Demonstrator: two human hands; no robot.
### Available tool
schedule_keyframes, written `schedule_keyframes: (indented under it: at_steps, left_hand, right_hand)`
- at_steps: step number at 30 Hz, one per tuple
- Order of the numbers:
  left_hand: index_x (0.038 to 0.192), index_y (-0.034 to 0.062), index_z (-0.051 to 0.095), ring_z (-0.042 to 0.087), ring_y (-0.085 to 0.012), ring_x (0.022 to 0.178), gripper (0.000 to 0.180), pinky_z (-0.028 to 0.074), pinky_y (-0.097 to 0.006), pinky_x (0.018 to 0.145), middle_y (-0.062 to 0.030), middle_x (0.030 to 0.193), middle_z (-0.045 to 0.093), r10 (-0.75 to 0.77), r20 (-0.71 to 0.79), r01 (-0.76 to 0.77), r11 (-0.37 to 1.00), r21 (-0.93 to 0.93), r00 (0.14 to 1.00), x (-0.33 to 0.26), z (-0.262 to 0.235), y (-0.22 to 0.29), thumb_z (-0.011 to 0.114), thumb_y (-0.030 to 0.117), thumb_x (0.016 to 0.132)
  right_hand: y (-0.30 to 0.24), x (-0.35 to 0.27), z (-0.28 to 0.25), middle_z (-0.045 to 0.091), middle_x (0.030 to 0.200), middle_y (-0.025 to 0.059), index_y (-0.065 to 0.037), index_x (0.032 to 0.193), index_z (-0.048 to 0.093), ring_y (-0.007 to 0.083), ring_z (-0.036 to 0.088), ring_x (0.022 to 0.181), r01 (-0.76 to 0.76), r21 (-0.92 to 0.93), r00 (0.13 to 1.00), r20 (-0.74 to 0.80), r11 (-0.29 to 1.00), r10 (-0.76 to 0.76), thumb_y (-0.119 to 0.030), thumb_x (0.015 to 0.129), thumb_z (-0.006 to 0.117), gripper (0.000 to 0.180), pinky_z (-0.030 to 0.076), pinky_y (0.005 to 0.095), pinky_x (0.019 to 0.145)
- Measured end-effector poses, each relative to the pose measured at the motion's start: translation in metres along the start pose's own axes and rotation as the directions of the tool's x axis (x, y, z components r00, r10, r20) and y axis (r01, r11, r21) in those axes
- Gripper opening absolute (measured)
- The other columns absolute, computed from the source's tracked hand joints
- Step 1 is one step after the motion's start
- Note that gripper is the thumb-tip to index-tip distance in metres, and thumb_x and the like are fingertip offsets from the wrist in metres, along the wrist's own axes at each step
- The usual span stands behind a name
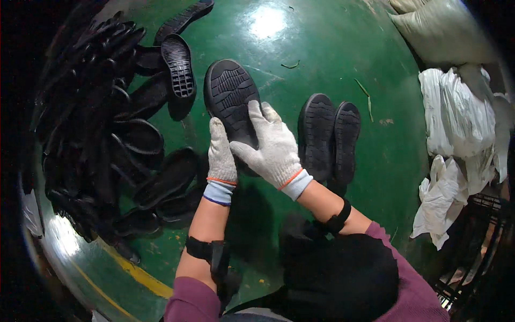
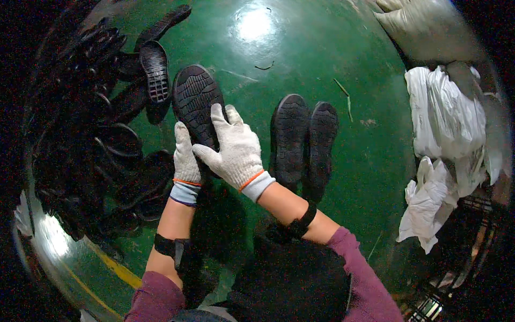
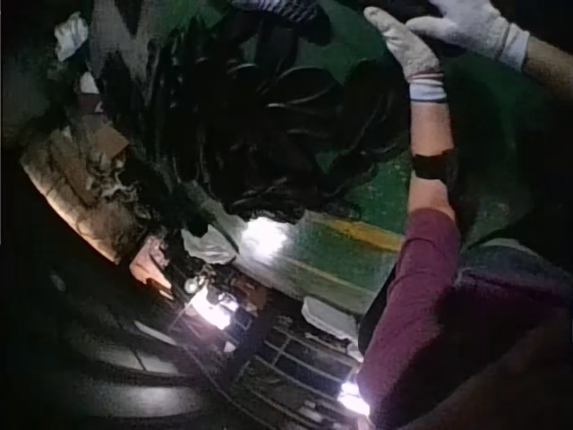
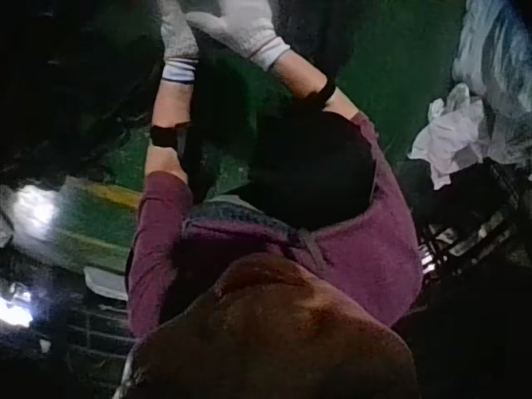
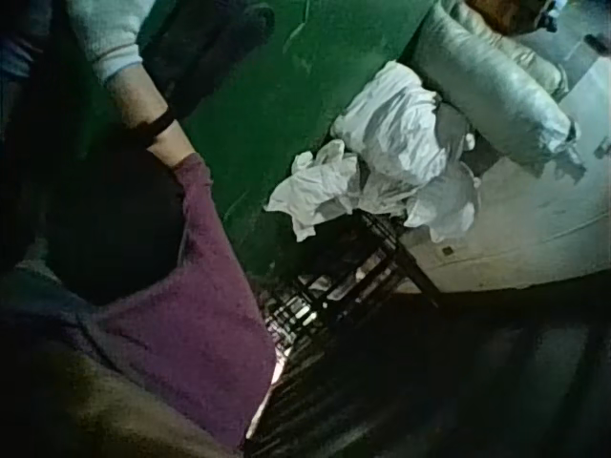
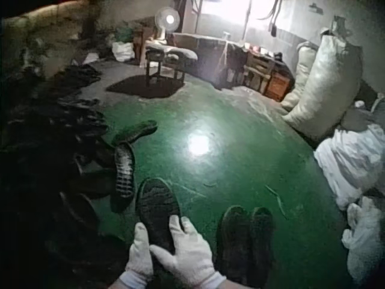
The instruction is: Sort and arrange black shoe soles from a pile on the floor into organized stacks.
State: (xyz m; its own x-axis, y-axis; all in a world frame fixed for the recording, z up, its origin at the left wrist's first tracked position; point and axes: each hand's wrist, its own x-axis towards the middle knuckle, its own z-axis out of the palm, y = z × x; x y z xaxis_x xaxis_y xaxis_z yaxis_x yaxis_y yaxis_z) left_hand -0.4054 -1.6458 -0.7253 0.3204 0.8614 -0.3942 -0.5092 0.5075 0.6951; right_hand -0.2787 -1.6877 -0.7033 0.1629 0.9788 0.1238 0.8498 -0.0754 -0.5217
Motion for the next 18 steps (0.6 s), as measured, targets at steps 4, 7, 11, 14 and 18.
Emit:
schedule_keyframes:
  at_steps: [4,7,11,14,18]
  left_hand:
    - [0.152,0.0039,0.052,0.063,-0.0278,0.128,0.07,0.05,-0.044,0.113,-0.0133,0.145,0.062,0.019,0.088,-0.007,0.991,-0.132,0.996,-0.005,0.014,-0.004,0.045,0.059,0.109]
    - [0.147,0.0031,0.056,0.065,-0.0246,0.123,0.061,0.052,-0.042,0.109,-0.0107,0.141,0.064,0.054,0.109,-0.054,0.999,-0.002,0.993,-0.006,0.013,-0.011,0.055,0.05,0.108]
    - [0.132,-0.0013,0.066,0.072,-0.0212,0.098,0.037,0.06,-0.038,0.09,-0.0102,0.118,0.073,-0.027,0.044,0.025,0.999,0.044,0.999,0.014,-0.017,-0.041,0.066,0.02,0.102]
    - [0.133,-0.0022,0.064,0.071,-0.0221,0.094,0.041,0.06,-0.037,0.088,-0.01,0.115,0.072,-0.193,-0.041,0.196,0.972,0.128,0.98,0.03,-0.047,-0.058,0.071,0.015,0.097]
    - [0.155,-0.0045,0.041,0.066,-0.016,0.094,0.075,0.056,-0.029,0.083,-0.0102,0.119,0.069,-0.04,0.122,-0.003,0.943,0.333,0.992,0.042,-0.014,-0.066,0.075,0.014,0.091]
  right_hand:
    - [-0.003,-0.006,-0.004,0.049,0.151,0.0351,0.0,0.158,0.041,0.0475,0.063,0.122,-0.033,-0.024,0.999,0.04,0.999,0.034,-0.062,0.085,0.073,0.1,0.053,0.051,0.102]
    - [-0.008,-0.006,-0.018,0.046,0.151,0.0377,0.002,0.159,0.038,0.0505,0.059,0.126,-0.142,-0.026,0.98,0.14,0.989,0.145,-0.052,0.088,0.073,0.095,0.049,0.051,0.108]
    - [0.009,-0.017,-0.014,0.041,0.155,0.0404,0.009,0.158,0.035,0.0517,0.045,0.143,-0.246,0.172,0.943,0.271,0.954,0.194,-0.043,0.092,0.069,0.09,0.037,0.0456,0.121]
    - [0.038,-0.027,-0.034,0.037,0.162,0.0358,0.011,0.157,0.036,0.0414,0.034,0.155,-0.363,0.556,0.911,0.38,0.747,0.16,-0.047,0.091,0.071,0.095,0.026,0.0403,0.129]
    - [0.142,-0.059,-0.054,0.057,0.147,0.0267,0.008,0.148,0.051,0.0344,0.056,0.138,-0.251,0.366,0.896,-0.262,0.896,0.358,-0.03,0.095,0.074,0.069,0.042,0.041,0.119]
